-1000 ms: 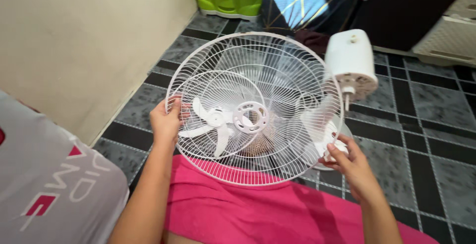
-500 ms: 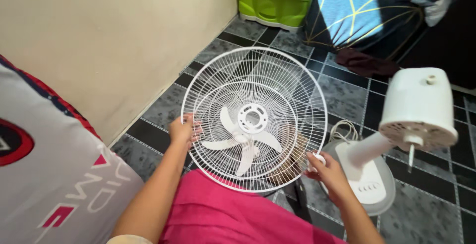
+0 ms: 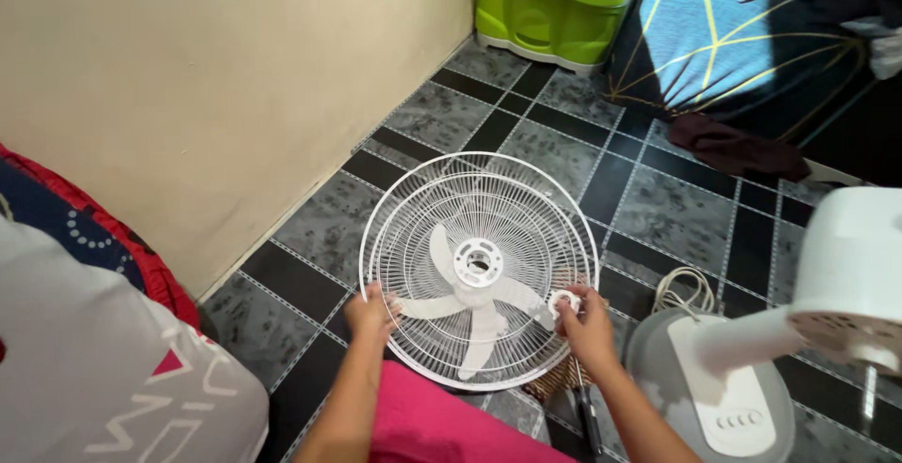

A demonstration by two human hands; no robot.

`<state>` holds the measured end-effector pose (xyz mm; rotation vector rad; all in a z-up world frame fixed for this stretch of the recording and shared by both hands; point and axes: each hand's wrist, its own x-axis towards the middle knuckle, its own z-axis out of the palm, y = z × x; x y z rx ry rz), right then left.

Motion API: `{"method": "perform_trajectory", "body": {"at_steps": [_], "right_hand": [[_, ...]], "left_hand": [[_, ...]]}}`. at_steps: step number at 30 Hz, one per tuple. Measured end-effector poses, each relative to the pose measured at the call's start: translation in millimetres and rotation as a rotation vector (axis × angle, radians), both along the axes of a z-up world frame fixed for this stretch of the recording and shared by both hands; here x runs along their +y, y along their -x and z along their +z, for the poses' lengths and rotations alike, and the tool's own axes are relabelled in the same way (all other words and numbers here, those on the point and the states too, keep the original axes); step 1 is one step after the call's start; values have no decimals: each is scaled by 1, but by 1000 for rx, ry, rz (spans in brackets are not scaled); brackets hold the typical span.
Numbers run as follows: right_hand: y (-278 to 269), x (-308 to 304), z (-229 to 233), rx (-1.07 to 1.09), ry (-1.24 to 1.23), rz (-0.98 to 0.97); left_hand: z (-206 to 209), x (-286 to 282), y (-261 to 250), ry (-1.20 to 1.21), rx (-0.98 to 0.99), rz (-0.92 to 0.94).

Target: The person disassembles a white pedestal fan by removing the front grille, fan blades, and motor housing. They use a screwdriver to loosen screws and separate components, placing them on the floor.

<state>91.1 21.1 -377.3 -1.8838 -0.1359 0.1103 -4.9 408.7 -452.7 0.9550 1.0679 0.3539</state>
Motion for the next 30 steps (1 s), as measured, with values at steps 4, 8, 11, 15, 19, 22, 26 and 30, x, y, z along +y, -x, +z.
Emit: {"method": "perform_trajectory", "body": {"at_steps": [4, 8, 11, 15, 19, 22, 26, 30], "right_hand": [[-4, 34, 8, 15, -15, 28], [0, 48, 25, -144, -203, -159], [10, 46, 20, -172, -428, -322], [20, 45, -11, 2, -298, -302], [22, 55, -49, 251, -152, -104], [19, 63, -68, 368, -87, 21], [20, 67, -70, 475, -134, 67], [32, 46, -59, 173, 164, -28]], "left_hand": [[-2, -8, 8, -2, -57, 70], [3, -8, 8, -53, -179, 186], [4, -6, 7, -100, -301, 326], [18, 3, -1, -46, -400, 432], [36, 6, 3, 7, -341, 485], [44, 3, 8, 18, -305, 506], [45, 1, 9, 11, -306, 508], [41, 0, 8, 19, -340, 468]]}}
